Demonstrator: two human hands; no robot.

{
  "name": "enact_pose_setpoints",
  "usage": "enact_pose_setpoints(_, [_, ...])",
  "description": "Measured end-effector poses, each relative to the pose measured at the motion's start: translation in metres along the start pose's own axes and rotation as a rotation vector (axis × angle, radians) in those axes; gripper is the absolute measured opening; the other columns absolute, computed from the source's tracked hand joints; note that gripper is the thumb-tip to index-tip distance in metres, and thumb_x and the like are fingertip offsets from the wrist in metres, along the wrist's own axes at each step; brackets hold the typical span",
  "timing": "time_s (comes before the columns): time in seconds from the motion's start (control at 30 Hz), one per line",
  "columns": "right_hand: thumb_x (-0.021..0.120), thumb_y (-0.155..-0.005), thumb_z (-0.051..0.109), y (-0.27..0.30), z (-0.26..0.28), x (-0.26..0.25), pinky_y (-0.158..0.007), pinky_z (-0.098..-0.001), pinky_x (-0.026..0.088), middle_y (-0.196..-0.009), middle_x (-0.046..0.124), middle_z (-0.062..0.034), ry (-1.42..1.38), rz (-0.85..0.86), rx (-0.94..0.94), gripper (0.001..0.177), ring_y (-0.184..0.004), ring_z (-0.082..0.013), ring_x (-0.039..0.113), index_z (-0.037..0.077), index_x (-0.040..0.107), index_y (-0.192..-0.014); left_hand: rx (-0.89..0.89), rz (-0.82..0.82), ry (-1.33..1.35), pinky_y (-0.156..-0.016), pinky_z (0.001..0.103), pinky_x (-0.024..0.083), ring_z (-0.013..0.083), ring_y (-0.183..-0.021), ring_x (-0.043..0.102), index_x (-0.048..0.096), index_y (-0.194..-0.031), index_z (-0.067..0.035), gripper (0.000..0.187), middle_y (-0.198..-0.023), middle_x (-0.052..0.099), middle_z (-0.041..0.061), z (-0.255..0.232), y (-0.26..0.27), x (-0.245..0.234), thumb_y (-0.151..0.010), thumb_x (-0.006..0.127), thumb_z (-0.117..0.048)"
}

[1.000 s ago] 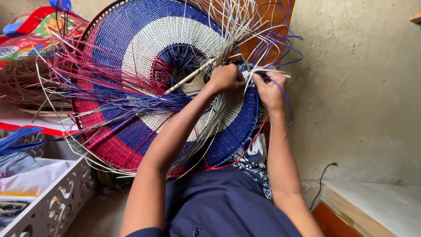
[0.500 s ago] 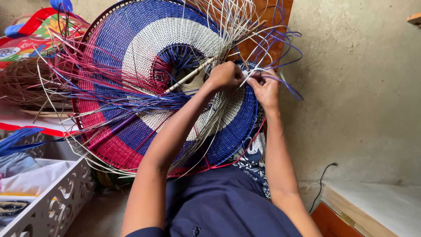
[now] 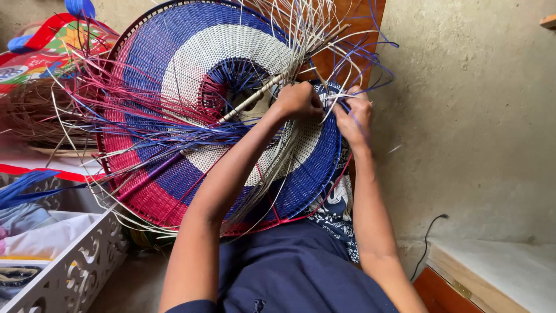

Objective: Weaving a circular mat using colorful fibers and a weaving stick.

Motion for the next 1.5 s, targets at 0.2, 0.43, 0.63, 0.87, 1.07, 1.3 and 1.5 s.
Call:
enact_pose_setpoints(0.2, [0.090,-0.088,0.020,0.013,-0.055,0.004,-0.057,-0.0302,0.046,-0.084,0.067,-0.0057,-0.053,-0.097,0.203,0.017,-0.061,-0.0153,0.055,0.009,0.077,-0.084,-0.078,-0.049,0.073,-0.094,0.051,0.056,0.0402,-0.101,0.073,0.081,-0.090,-0.033,0.021,-0.094,0.079,0.008,-0.002,0.005,-0.012,-0.081,0.068,-0.048])
enact_pose_setpoints(0.43, [0.091,-0.081,0.014,0.016,-0.060,0.016,-0.055,-0.0303,0.046,-0.082,0.066,-0.0069,-0.109,-0.071,0.142,0.016,-0.061,-0.0161,0.054,0.007,0.081,-0.091,-0.087,-0.009,0.096,-0.094,0.049,0.057,0.0362,-0.104,0.073,0.079,-0.087,-0.037,0.015,-0.096,0.079,0.003,0.003,-0.008,-0.006,-0.078,0.070,-0.045])
enact_pose_setpoints(0.63, [0.084,-0.089,0.009,0.017,0.013,0.003,-0.082,-0.0403,0.046,-0.091,0.060,-0.0115,-0.115,0.059,-0.082,0.008,-0.087,-0.0297,0.057,0.007,0.077,-0.093,-0.127,0.015,0.033,-0.092,0.053,0.058,0.0394,-0.103,0.073,0.081,-0.096,-0.030,0.027,-0.099,0.078,0.010,0.005,-0.010,0.001,-0.077,0.074,-0.047])
enact_pose_setpoints(0.87, [0.087,-0.086,0.008,-0.002,-0.008,0.001,-0.084,-0.0438,0.050,-0.091,0.064,-0.0155,-0.078,-0.012,-0.059,0.010,-0.088,-0.0333,0.062,0.006,0.080,-0.093,-0.046,0.025,0.047,-0.097,0.053,0.056,0.0436,-0.107,0.071,0.082,-0.100,-0.028,0.032,-0.106,0.078,0.015,-0.007,-0.003,0.000,-0.078,0.076,-0.051])
enact_pose_setpoints(1.07, [0.088,-0.089,0.017,0.010,-0.055,0.006,-0.058,-0.0234,0.047,-0.072,0.066,0.0024,-0.064,-0.095,0.253,0.009,-0.063,-0.0064,0.054,0.016,0.078,-0.089,-0.061,-0.034,0.090,-0.094,0.054,0.057,0.0446,-0.104,0.072,0.082,-0.096,-0.026,0.027,-0.099,0.078,0.015,-0.007,0.004,-0.012,-0.080,0.074,-0.046])
enact_pose_setpoints(1.3, [0.090,-0.083,0.008,0.013,-0.025,0.000,-0.078,-0.0368,0.051,-0.088,0.070,-0.0095,-0.180,-0.008,0.080,0.012,-0.083,-0.0235,0.066,0.008,0.079,-0.089,-0.087,-0.037,0.142,-0.094,0.050,0.057,0.0389,-0.104,0.073,0.080,-0.089,-0.032,0.020,-0.097,0.079,0.008,-0.002,0.001,-0.008,-0.081,0.070,-0.047])
enact_pose_setpoints(1.5, [0.090,-0.084,0.013,0.018,-0.026,-0.010,-0.087,-0.0388,0.047,-0.092,0.069,-0.0117,-0.187,0.052,-0.046,0.013,-0.090,-0.0280,0.062,0.010,0.078,-0.089,-0.044,-0.029,0.065,-0.097,0.052,0.056,0.0419,-0.105,0.072,0.081,-0.097,-0.030,0.026,-0.101,0.079,0.012,-0.006,0.006,-0.010,-0.084,0.067,-0.048])
Point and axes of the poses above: each hand's wrist, its own y-axis away from the middle knuckle, its own x-axis out of the palm, z = x × y, the point moved 9 cm from there along -y, towards the middle knuckle
